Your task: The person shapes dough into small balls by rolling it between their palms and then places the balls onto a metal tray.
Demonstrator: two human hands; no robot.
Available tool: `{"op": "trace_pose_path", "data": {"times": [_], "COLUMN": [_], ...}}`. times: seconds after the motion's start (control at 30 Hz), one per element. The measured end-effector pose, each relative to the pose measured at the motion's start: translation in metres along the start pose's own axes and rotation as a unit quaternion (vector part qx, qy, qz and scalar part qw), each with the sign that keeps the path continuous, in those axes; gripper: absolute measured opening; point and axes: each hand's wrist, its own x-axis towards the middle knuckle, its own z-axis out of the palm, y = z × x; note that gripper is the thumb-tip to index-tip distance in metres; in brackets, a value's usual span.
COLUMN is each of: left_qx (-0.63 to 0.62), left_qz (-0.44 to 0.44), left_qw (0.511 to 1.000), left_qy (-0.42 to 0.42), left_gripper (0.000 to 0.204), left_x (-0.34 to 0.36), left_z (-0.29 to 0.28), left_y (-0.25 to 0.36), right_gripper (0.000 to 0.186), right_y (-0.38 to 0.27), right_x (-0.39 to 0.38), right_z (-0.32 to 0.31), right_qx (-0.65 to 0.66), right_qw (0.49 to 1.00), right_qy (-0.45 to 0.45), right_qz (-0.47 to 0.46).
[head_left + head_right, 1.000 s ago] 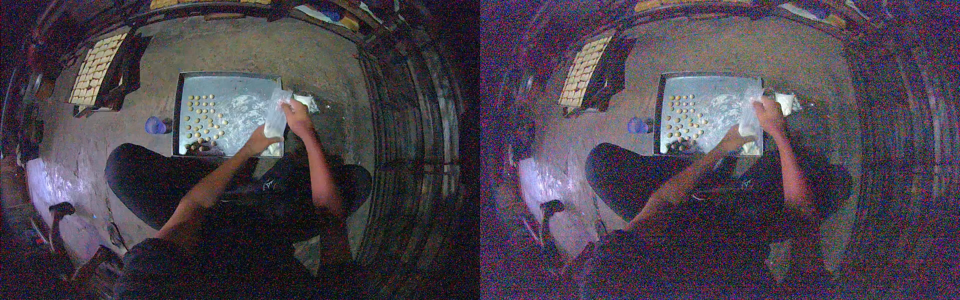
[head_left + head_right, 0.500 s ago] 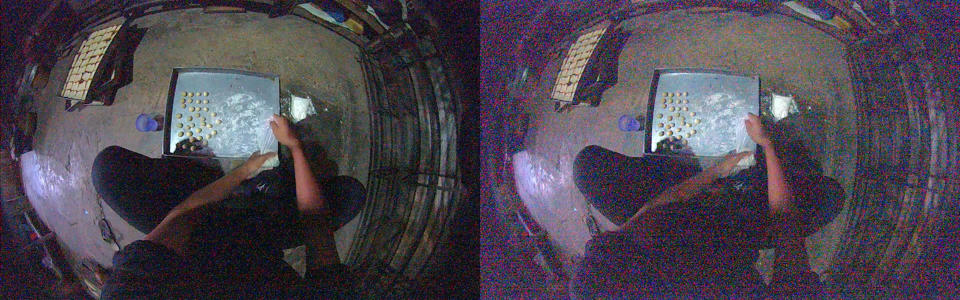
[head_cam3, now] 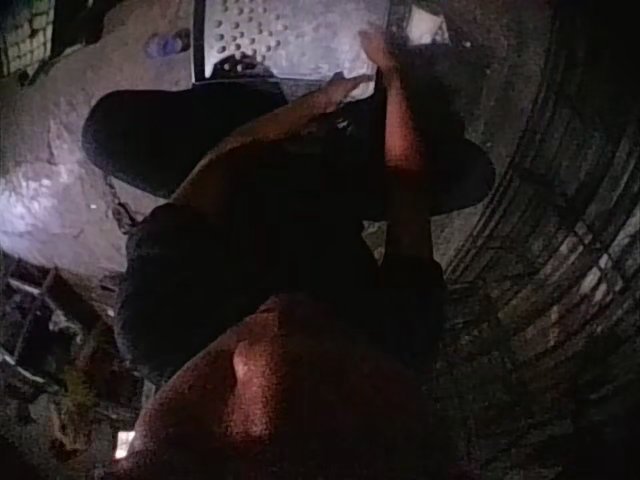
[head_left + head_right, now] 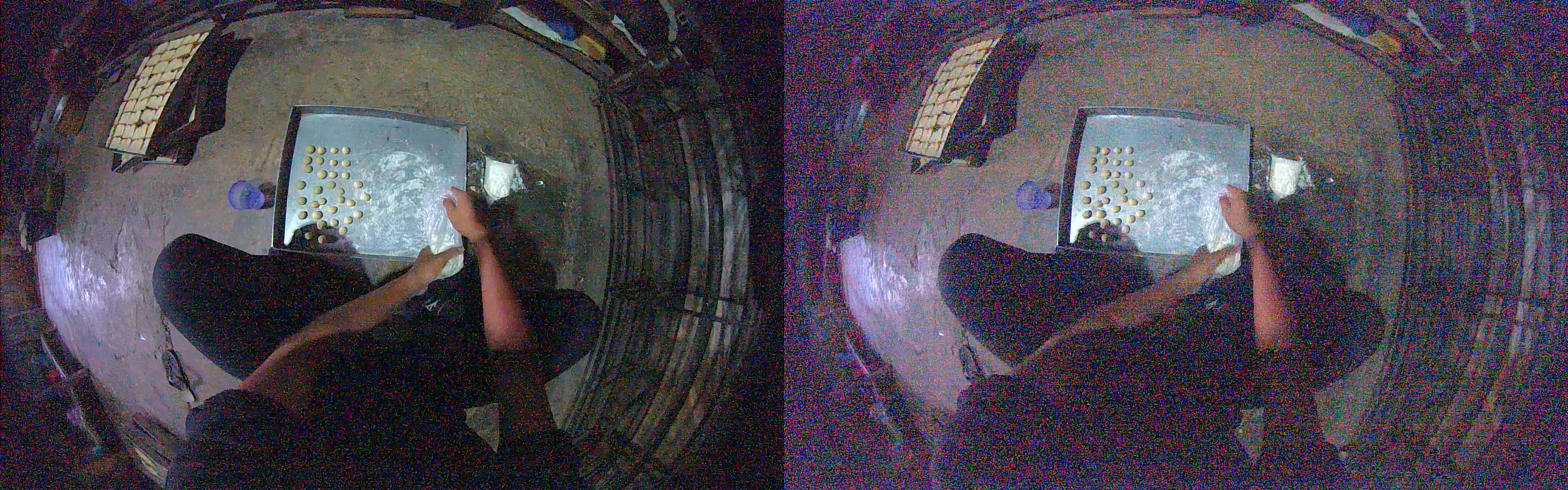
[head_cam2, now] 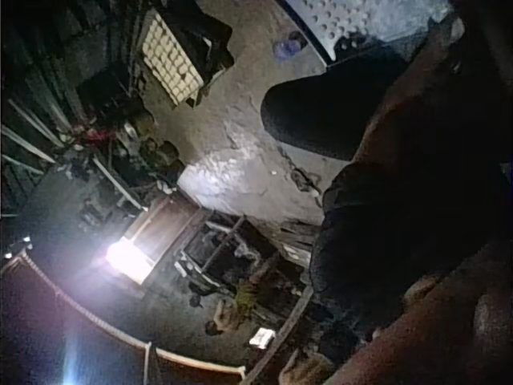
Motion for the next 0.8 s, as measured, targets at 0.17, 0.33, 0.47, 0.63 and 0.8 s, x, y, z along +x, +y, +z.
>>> {"op": "trace_pose_path", "data": {"times": [0.17, 0.33, 0.47, 0.63, 0.8], "left_qx": [0.006, 0.003, -0.028, -0.084, -0.125], "left_qz": [-0.019, -0.067, -0.124, -0.07, -0.043], "left_qw": [1.0, 0.998, 0.991, 0.985, 0.985], "left_qy": [0.012, 0.011, -0.031, -0.133, -0.107], "left_gripper": [0.062, 0.064, 0.065, 0.051, 0.051], "left_x": [-0.002, -0.008, -0.011, -0.012, 0.002], "left_z": [0.003, 0.003, 0.006, 0.014, 0.005], "left_y": [0.004, 0.012, 0.021, 0.022, -0.002], "right_gripper": [0.03, 0.034, 0.033, 0.032, 0.028], "right_y": [0.0, 0.011, 0.015, 0.032, -0.002], "right_x": [-0.005, -0.011, -0.013, -0.014, -0.006], "right_z": [-0.001, 0.011, 0.013, 0.028, 0.01], "right_qx": [-0.056, -0.079, -0.053, -0.038, -0.036], "right_qw": [0.993, 0.994, 0.998, 0.996, 0.999], "right_qy": [-0.08, -0.036, -0.02, 0.076, 0.017], "right_qz": [0.066, 0.068, 0.04, 0.022, 0.011]}}
